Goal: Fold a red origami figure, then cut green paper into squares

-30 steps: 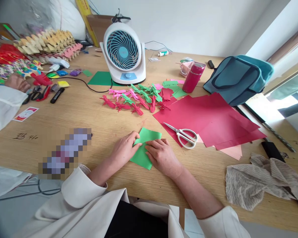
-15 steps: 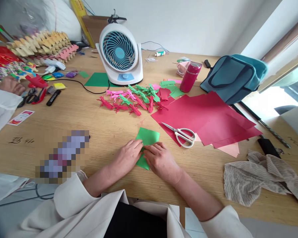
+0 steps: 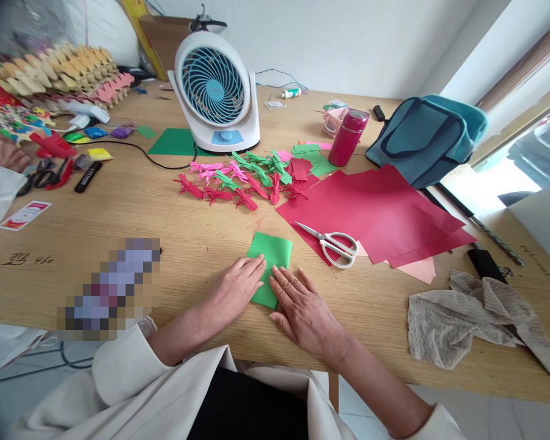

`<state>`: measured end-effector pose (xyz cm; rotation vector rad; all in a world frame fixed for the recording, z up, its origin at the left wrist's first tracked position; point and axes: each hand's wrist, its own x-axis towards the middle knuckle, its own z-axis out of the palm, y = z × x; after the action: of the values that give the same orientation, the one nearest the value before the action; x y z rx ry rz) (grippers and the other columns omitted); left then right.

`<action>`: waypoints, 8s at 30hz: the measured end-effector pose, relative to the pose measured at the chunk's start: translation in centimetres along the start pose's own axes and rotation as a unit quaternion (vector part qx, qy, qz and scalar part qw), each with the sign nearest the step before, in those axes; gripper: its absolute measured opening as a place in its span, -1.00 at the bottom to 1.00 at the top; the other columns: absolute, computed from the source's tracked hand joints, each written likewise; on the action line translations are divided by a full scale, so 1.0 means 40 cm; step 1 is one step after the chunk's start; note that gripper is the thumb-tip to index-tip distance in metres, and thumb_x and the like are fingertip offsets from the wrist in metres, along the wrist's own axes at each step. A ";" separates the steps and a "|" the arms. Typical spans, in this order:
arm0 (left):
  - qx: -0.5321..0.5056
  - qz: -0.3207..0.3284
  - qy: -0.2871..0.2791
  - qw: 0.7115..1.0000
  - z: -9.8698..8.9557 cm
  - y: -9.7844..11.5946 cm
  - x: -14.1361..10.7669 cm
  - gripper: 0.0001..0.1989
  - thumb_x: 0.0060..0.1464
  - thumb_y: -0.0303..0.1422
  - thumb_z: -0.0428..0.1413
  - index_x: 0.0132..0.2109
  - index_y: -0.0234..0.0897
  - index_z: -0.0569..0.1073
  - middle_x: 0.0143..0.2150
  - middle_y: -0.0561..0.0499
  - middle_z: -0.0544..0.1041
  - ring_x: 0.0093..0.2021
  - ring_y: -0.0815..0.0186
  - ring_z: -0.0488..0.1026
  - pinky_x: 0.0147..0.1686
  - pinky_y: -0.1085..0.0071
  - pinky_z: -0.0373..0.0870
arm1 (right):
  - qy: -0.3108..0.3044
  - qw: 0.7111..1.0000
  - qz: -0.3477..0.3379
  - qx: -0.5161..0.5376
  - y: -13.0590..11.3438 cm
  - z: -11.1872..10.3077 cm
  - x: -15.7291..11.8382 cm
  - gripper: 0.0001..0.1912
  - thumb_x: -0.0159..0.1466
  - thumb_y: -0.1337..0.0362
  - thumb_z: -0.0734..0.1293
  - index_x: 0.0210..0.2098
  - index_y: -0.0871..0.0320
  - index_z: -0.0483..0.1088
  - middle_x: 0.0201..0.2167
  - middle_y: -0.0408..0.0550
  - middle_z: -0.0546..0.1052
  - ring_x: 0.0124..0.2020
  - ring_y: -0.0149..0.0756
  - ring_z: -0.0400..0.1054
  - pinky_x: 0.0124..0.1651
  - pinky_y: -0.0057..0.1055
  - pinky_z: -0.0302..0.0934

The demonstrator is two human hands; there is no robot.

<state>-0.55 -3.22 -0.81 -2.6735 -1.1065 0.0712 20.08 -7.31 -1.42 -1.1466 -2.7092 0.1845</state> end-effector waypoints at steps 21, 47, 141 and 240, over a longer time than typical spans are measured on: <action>-0.051 -0.040 0.011 0.998 0.006 0.010 0.000 -0.60 0.27 -0.45 -0.03 0.22 -0.43 0.35 0.25 -0.23 0.38 0.14 0.15 0.38 0.15 0.28 0.35 | -0.026 1.000 -0.005 0.009 0.045 -0.007 0.019 -0.28 0.45 0.05 0.06 0.44 0.24 -0.29 0.43 0.15 -0.07 0.45 -0.07 -0.20 0.42 0.09 -0.24; -0.082 -0.053 -0.003 0.995 0.001 0.008 0.003 -0.62 0.27 -0.50 -0.06 0.20 -0.42 0.35 0.25 -0.23 0.38 0.15 0.17 0.38 0.12 0.29 0.36 | -0.002 0.996 0.074 -0.047 0.143 -0.007 0.052 -0.29 0.45 -0.01 -0.01 0.44 0.28 -0.23 0.42 0.26 -0.06 0.45 -0.06 -0.21 0.38 0.12 -0.17; -0.144 -0.129 -0.005 0.981 0.051 -0.045 0.058 -0.37 0.31 -0.16 -0.14 0.40 -0.39 0.04 0.47 -0.24 -0.06 0.45 0.06 -0.09 0.30 -0.02 0.03 | 0.012 0.990 0.130 -0.053 0.082 0.028 0.105 -0.26 0.43 -0.03 0.03 0.38 0.41 -0.02 0.42 0.30 -0.05 0.45 -0.02 -0.18 0.41 0.02 -0.18; -0.907 -0.174 0.064 0.379 0.040 -0.114 0.135 -0.47 0.04 -0.03 0.23 0.01 -0.37 0.55 -0.09 -0.19 0.64 -0.04 0.03 0.56 0.05 0.16 0.41 | 0.155 0.656 0.276 0.685 0.131 -0.027 0.181 -0.60 0.11 -0.02 0.48 -0.21 0.13 0.52 -0.35 -0.09 0.63 -0.35 -0.24 0.50 -0.31 -0.35 0.37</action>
<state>-0.07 4.00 -0.96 -2.9282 -2.3558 -3.0751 19.04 1.60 -0.43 -1.1103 -1.0738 1.5663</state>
